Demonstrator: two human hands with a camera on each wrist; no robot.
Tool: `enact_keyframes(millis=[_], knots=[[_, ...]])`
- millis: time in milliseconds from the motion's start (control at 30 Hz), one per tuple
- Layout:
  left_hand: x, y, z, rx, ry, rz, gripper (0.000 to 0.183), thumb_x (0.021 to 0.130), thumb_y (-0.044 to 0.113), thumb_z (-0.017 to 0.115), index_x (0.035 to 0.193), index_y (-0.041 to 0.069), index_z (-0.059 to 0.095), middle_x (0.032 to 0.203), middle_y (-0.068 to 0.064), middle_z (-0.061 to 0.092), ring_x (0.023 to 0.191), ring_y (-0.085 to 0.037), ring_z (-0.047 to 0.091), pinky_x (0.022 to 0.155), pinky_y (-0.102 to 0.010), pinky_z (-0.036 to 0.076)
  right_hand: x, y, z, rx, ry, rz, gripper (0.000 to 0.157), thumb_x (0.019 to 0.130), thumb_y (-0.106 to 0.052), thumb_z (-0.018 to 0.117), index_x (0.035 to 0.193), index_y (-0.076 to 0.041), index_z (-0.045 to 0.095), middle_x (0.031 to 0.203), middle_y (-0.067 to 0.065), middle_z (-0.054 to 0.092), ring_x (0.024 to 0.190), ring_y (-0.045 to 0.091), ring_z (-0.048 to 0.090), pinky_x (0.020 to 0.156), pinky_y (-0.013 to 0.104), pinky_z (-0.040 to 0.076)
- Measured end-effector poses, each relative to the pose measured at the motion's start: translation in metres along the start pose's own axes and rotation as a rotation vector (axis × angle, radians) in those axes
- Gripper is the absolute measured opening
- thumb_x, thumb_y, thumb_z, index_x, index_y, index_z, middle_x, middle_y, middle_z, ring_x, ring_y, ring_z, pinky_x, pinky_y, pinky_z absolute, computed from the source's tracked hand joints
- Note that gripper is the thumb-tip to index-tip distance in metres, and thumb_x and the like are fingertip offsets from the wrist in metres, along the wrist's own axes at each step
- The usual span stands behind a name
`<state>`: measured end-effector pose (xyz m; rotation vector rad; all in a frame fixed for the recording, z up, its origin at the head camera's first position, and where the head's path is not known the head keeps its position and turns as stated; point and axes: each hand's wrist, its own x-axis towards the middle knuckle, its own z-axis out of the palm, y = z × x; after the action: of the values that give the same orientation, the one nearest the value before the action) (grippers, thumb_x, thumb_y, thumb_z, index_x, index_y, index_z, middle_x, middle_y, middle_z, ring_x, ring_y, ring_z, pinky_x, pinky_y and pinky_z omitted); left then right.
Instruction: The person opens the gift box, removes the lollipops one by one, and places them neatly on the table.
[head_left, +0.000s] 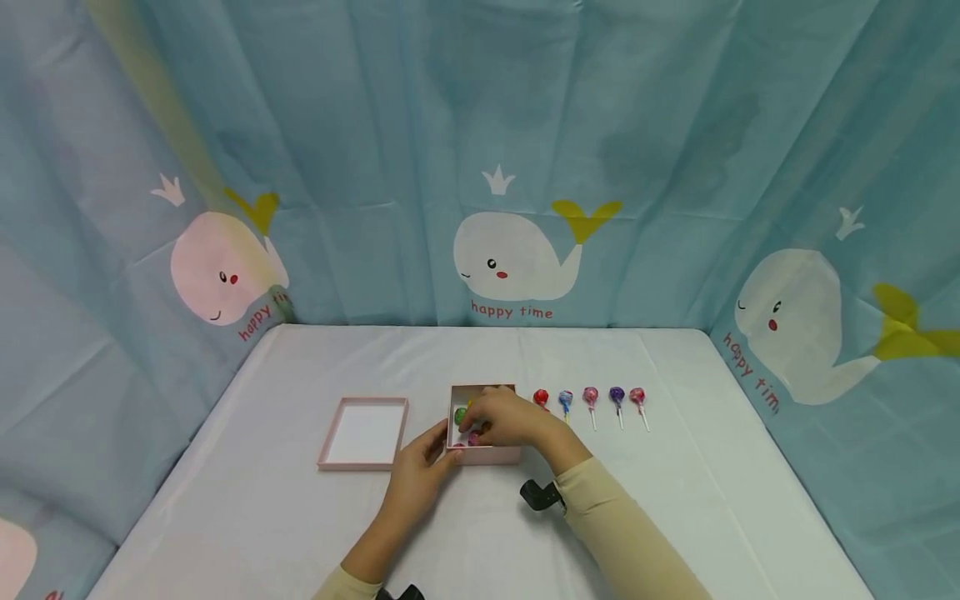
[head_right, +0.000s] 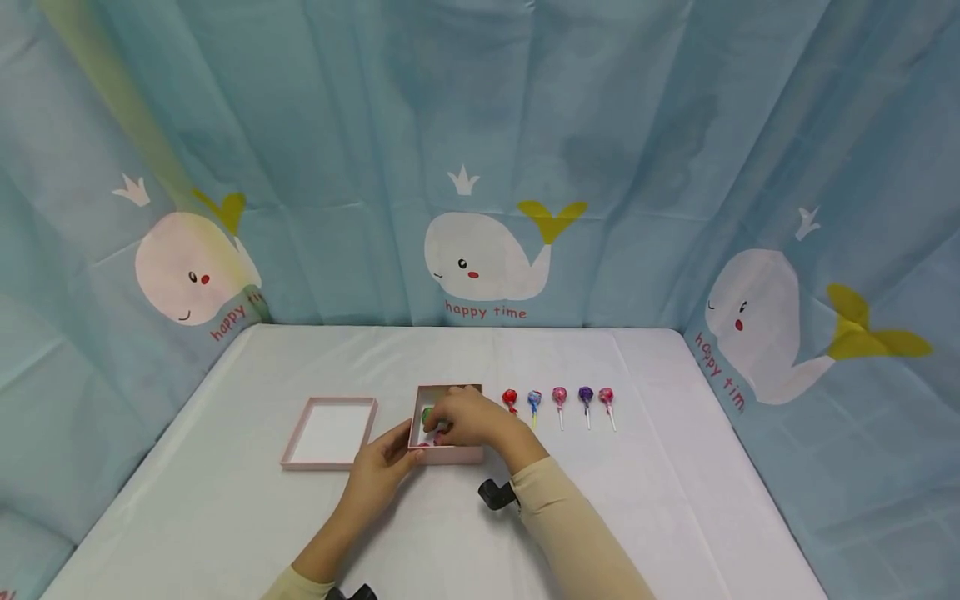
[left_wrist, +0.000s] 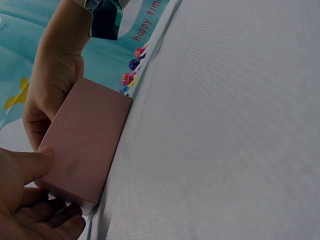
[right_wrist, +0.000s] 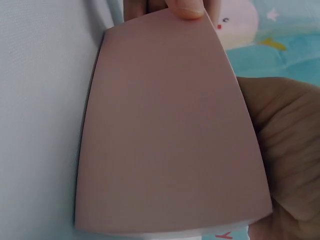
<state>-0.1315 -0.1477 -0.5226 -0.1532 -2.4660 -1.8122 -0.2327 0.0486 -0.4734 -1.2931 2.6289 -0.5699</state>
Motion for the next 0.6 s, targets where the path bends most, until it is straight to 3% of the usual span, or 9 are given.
enact_keyframes(millis=[300,600], knots=[[-0.0025,0.0014,0.0012,0.009,0.006,0.014,0.064,0.092,0.020,0.078,0.146,-0.001,0.053,0.149,-0.016,0.055,0.138,-0.031,0.053,0.110,-0.037,0.048,-0.0005,-0.0051,0.0025,-0.065,-0.019,0.066,0.016,0.089,-0.027,0.082,0.105,-0.026,0.082,0.095,-0.019,0.074,0.094,0.005,0.052,0.092,0.034,0.043],[-0.0003,0.0000,0.0009,0.006,0.011,0.020,0.063,0.092,0.020,0.079,0.146,-0.001,0.054,0.149,-0.016,0.056,0.139,-0.031,0.052,0.111,-0.038,0.048,0.0037,-0.0062,0.0030,-0.154,-0.031,0.074,0.012,0.087,-0.031,0.084,0.098,-0.027,0.082,0.090,-0.021,0.072,0.093,0.006,0.053,0.086,0.030,0.043]])
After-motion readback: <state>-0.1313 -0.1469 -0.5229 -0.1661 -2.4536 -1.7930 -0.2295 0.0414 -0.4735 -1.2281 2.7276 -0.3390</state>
